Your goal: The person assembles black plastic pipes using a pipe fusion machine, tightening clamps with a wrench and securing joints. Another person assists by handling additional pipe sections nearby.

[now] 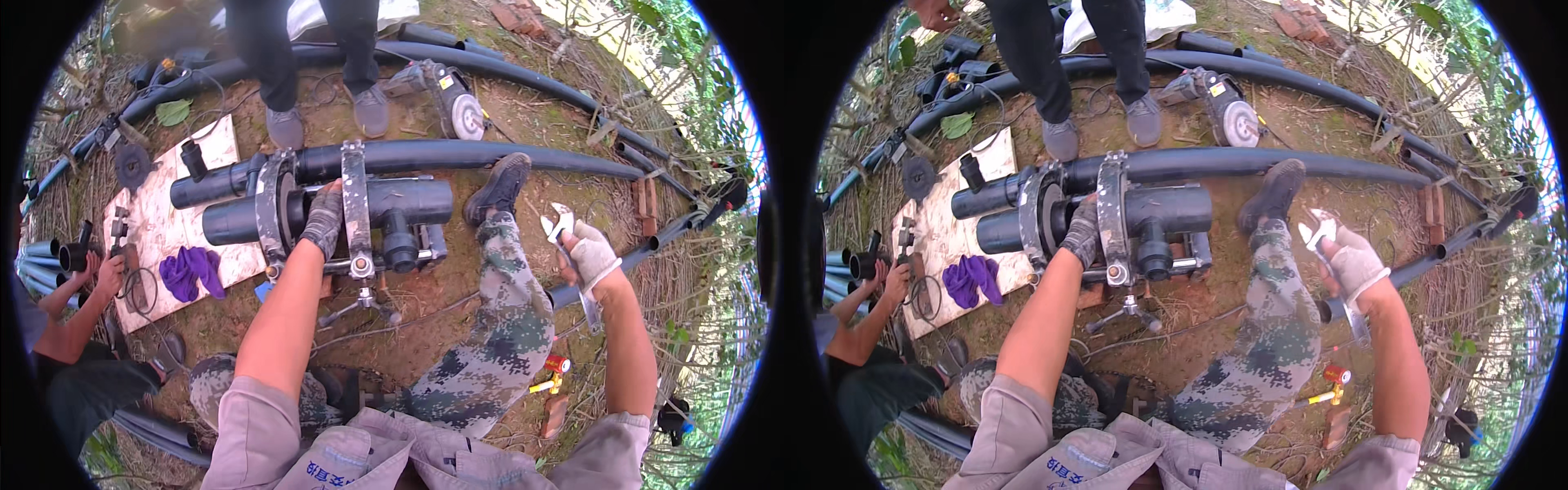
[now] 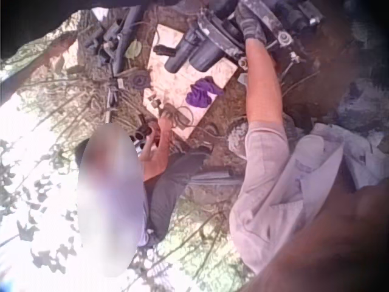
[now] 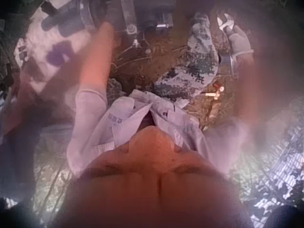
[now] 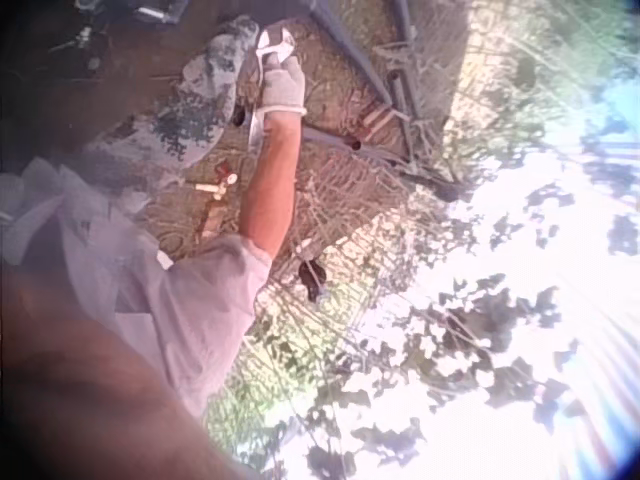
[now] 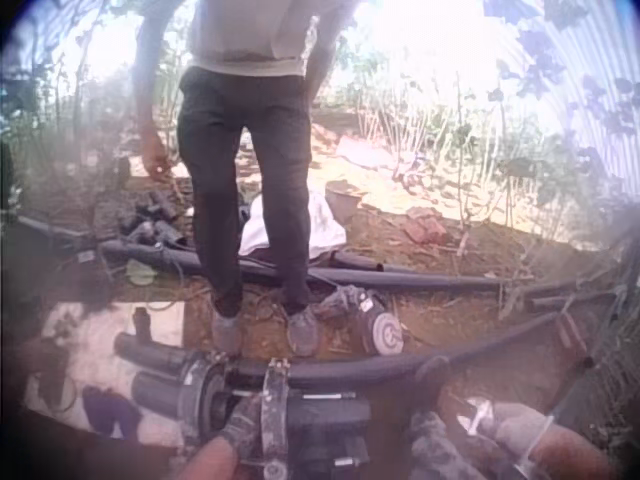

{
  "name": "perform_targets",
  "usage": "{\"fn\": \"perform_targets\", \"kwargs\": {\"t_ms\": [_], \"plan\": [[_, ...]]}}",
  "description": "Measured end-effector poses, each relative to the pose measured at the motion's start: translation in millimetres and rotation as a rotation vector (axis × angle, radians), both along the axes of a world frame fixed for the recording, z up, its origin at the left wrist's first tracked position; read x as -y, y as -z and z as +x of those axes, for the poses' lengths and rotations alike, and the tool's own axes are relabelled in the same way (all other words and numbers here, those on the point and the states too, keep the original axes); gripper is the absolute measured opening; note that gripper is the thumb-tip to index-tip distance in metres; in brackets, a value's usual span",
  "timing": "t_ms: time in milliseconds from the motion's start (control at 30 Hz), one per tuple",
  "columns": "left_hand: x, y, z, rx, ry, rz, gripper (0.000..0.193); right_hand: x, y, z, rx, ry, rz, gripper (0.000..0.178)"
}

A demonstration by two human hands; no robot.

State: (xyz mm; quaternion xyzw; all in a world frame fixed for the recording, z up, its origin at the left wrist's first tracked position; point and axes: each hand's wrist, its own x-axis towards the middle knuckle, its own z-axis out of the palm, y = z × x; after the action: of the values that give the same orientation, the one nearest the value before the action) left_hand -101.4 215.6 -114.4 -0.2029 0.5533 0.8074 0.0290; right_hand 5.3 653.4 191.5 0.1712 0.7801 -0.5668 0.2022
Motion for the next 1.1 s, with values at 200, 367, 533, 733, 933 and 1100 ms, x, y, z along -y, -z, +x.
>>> {"fn": "perform_targets", "kwargs": {"t_ms": [200, 367, 533, 733, 933, 1100], "plan": [[-28.5, -18.4, 16.6, -0.002, 0.000, 0.040, 0.044, 150.0, 69.2, 39.8, 0.340, -0.398, -0.255, 0.015], [-39.5, -25.5, 22.7, -0.018, -0.055, -0.051, 0.043, 183.8, 81.1, 36.2, 0.442, -0.442, -0.264, 0.017], [-48.0, -44.6, 29.9, -0.023, -0.066, -0.035, 0.040, 179.0, 68.4, 13.2, 0.476, -0.555, -0.178, 0.019], [-45.6, -49.0, 32.3, -0.042, -0.080, -0.099, 0.041, 202.6, 58.7, 10.5, 0.580, -0.461, -0.047, 0.023], [-48.3, -41.9, 27.6, 0.009, -0.140, -0.222, 0.040, 205.9, 77.7, 35.4, 0.476, -0.438, -0.076, 0.029], [-56.7, -53.0, 30.7, 0.051, -0.128, -0.350, 0.042, 263.0, 130.6, 118.8, 0.252, 0.200, -0.536, 0.029]]}}
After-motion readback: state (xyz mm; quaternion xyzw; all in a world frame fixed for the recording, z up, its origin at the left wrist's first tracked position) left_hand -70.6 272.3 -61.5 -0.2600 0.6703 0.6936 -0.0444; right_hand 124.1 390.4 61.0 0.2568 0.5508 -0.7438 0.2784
